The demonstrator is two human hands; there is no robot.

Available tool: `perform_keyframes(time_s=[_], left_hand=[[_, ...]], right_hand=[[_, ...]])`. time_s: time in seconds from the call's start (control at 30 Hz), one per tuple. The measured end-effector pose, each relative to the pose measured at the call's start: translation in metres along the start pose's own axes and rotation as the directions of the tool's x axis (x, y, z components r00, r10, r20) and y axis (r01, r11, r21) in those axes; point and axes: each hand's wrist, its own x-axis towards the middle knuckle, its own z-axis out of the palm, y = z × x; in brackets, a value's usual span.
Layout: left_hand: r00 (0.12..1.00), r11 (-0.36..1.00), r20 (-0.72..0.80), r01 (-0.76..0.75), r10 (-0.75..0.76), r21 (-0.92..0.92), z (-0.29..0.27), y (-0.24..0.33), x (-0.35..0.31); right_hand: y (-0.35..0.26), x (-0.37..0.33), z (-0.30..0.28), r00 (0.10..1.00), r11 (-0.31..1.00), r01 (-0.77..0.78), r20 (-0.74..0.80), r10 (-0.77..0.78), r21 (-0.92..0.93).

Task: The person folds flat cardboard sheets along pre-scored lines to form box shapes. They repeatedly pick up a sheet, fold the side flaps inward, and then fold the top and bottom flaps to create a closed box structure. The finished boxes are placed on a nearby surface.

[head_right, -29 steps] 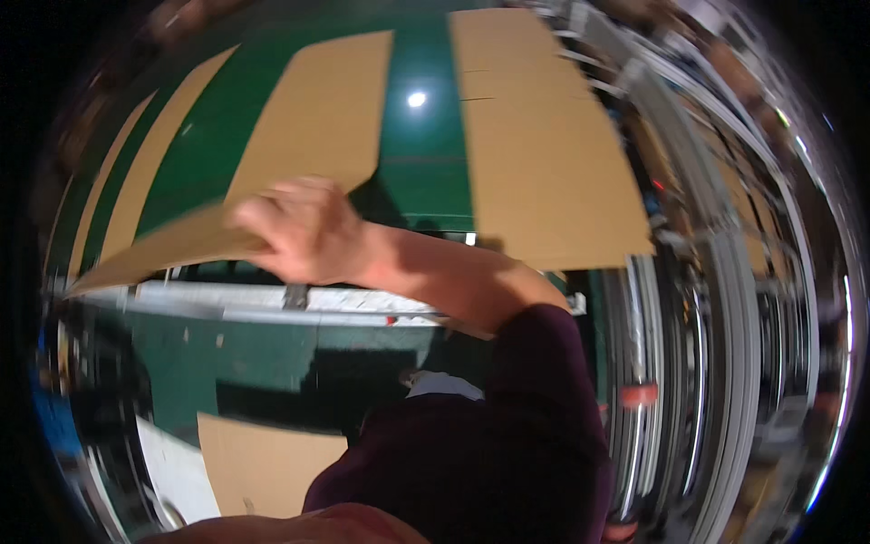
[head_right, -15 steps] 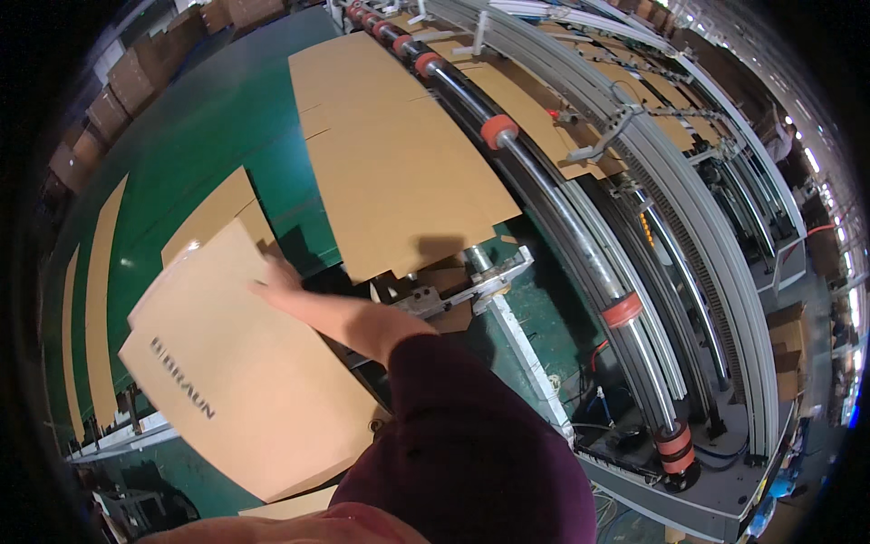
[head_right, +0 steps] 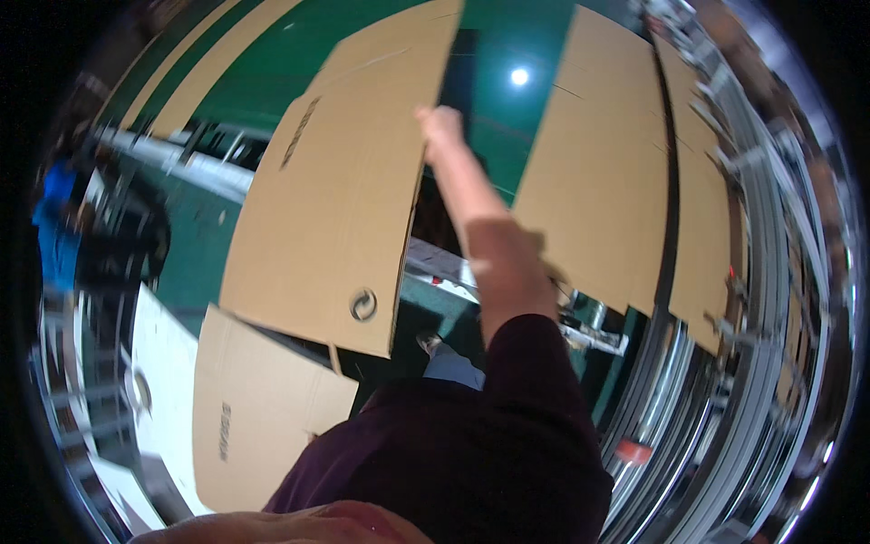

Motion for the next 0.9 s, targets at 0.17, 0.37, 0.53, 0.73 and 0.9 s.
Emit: perform_keyframes(time_s=[0.17,0.37,0.53,0.73,0.9], left_hand=[[0.948,0.991,0.311,0.104,-0.073,-0.083,-0.031,0.006,0.002],[0.862,0.973,0.507,0.130,-0.016,-0.190,-0.082,0.020,0.027],[0.890,0.979,0.454,0.133,-0.048,-0.157,-0.073,0.020,0.020],[0.761,0.880,0.649,0.298,0.014,-0.369,-0.056,0.009,-0.038],[0.785,0.735,0.619,0.418,0.004,-0.534,-0.075,0.022,-0.038]], right_hand=[[-0.003,-0.066,0.079,0.925,0.997,-0.059,0.372,0.072,-0.046],[0.149,-0.267,0.122,0.744,0.970,-0.223,0.627,0.233,-0.095],[0.255,-0.444,0.093,0.555,0.852,-0.430,0.658,0.509,-0.298],[0.333,-0.571,0.040,0.102,0.512,-0.691,0.633,0.768,-0.510],[0.389,-0.614,0.033,-0.073,0.309,-0.738,0.527,0.847,-0.600]])
